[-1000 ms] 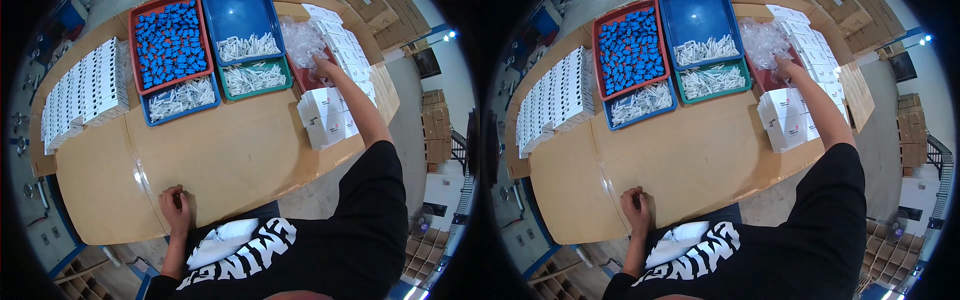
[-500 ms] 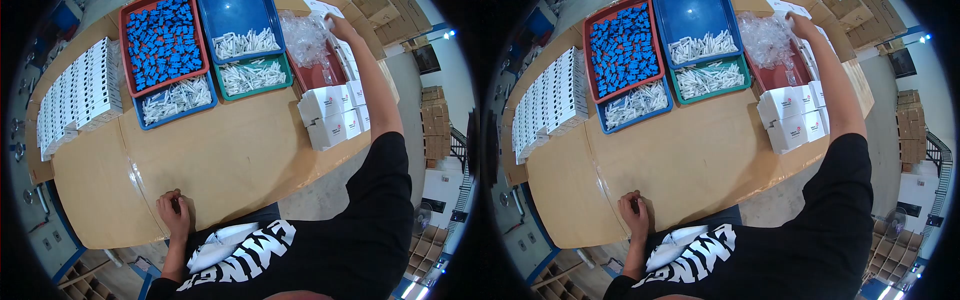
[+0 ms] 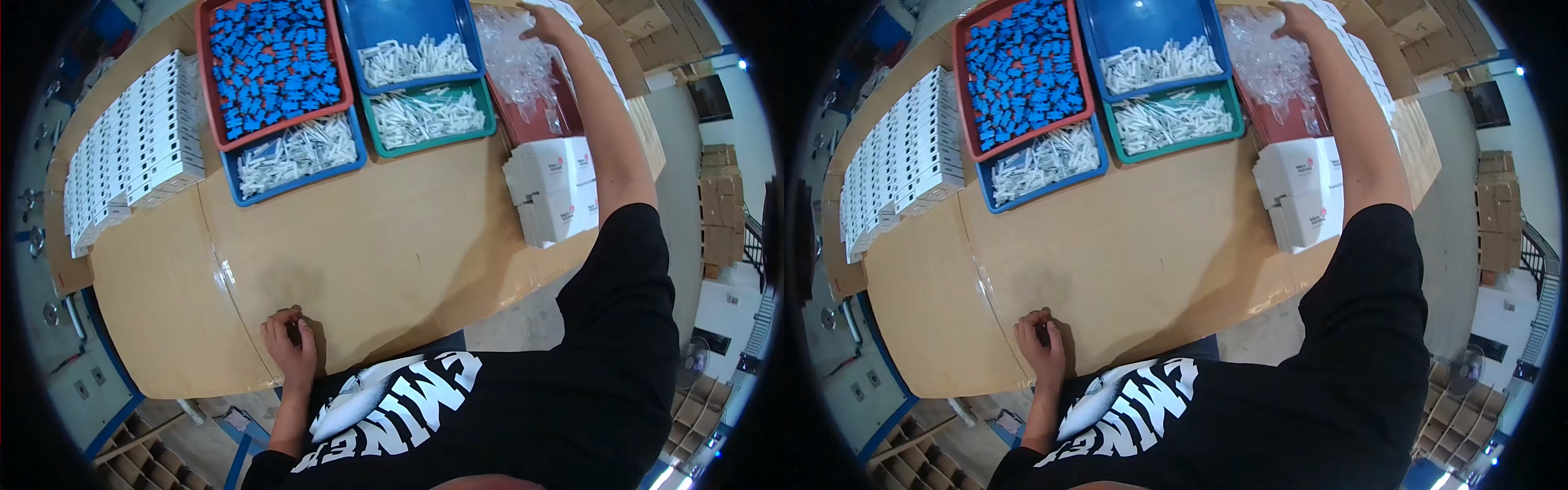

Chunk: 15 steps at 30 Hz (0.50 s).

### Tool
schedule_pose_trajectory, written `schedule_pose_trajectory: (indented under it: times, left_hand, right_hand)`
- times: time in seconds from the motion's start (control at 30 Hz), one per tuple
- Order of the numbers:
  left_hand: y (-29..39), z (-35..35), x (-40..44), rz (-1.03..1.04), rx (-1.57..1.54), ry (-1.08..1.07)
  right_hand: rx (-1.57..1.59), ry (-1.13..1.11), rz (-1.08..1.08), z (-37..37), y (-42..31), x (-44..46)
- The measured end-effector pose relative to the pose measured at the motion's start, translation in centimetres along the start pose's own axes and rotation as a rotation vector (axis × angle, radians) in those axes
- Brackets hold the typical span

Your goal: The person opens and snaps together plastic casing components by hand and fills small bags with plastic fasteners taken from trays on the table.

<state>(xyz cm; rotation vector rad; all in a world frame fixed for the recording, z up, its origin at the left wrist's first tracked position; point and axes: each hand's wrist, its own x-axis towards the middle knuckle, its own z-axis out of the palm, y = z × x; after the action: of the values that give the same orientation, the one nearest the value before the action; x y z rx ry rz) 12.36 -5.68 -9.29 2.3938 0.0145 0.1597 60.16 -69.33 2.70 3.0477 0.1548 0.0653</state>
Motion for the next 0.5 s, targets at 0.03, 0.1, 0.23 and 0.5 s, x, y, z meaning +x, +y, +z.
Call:
schedule_pose_trajectory:
  times: [0.03,0.1,0.23,0.5]
  left_hand:
    - [0.0,0.0,0.0,0.004,0.001,0.005]
    - [-0.1,0.2,0.1,0.014,-0.004,0.009]
    - [-0.3,0.2,-0.1,0.014,0.001,0.016]
    - [-0.4,0.2,-0.2,0.008,0.016,0.014]
  right_hand:
    - [-0.021,0.057,-0.015,-0.6,0.2,-0.4]
    - [-0.009,0.145,-0.073,-2.4,0.6,-1.4]
    - [-0.066,-0.248,0.329,-4.9,-0.3,-4.8]
    - [0.036,-0.848,0.490,-1.8,-9.3,-13.9]
